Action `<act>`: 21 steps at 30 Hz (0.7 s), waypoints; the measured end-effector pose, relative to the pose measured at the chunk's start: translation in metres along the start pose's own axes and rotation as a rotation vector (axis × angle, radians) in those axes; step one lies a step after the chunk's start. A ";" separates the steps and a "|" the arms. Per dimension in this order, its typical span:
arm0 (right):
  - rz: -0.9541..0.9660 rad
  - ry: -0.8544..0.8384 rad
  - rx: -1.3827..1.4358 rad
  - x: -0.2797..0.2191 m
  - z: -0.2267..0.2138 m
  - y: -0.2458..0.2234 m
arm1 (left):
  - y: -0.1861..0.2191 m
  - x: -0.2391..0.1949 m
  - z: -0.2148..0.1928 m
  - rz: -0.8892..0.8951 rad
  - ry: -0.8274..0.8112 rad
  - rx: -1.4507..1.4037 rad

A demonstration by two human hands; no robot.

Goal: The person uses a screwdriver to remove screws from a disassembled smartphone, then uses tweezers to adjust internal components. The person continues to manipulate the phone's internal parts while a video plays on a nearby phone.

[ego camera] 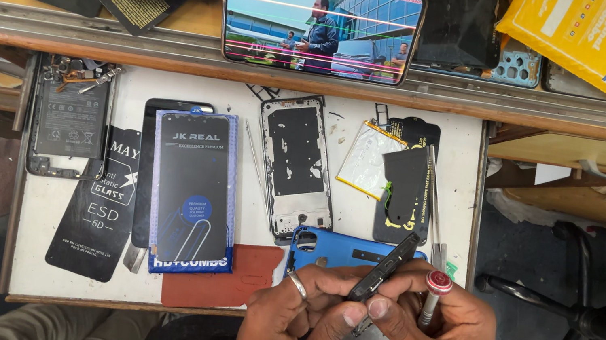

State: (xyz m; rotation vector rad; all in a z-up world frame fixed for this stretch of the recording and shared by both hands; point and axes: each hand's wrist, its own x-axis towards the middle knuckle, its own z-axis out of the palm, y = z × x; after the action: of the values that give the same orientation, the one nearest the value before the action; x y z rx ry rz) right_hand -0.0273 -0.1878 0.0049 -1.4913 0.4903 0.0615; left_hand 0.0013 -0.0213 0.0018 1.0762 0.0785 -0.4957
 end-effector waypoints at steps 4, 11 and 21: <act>0.010 0.003 -0.009 0.000 0.000 0.000 | -0.001 -0.001 0.001 0.014 0.010 0.021; -0.049 -0.035 -0.145 0.002 -0.005 0.002 | -0.011 -0.001 0.000 0.081 0.018 -0.013; 0.035 -0.027 -0.144 0.012 -0.021 0.023 | -0.030 0.003 -0.011 0.017 0.010 -0.021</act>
State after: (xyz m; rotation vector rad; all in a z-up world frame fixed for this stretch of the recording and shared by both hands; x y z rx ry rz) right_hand -0.0303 -0.2089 -0.0207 -1.6206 0.4983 0.1471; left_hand -0.0074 -0.0243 -0.0292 1.0580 0.0827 -0.4731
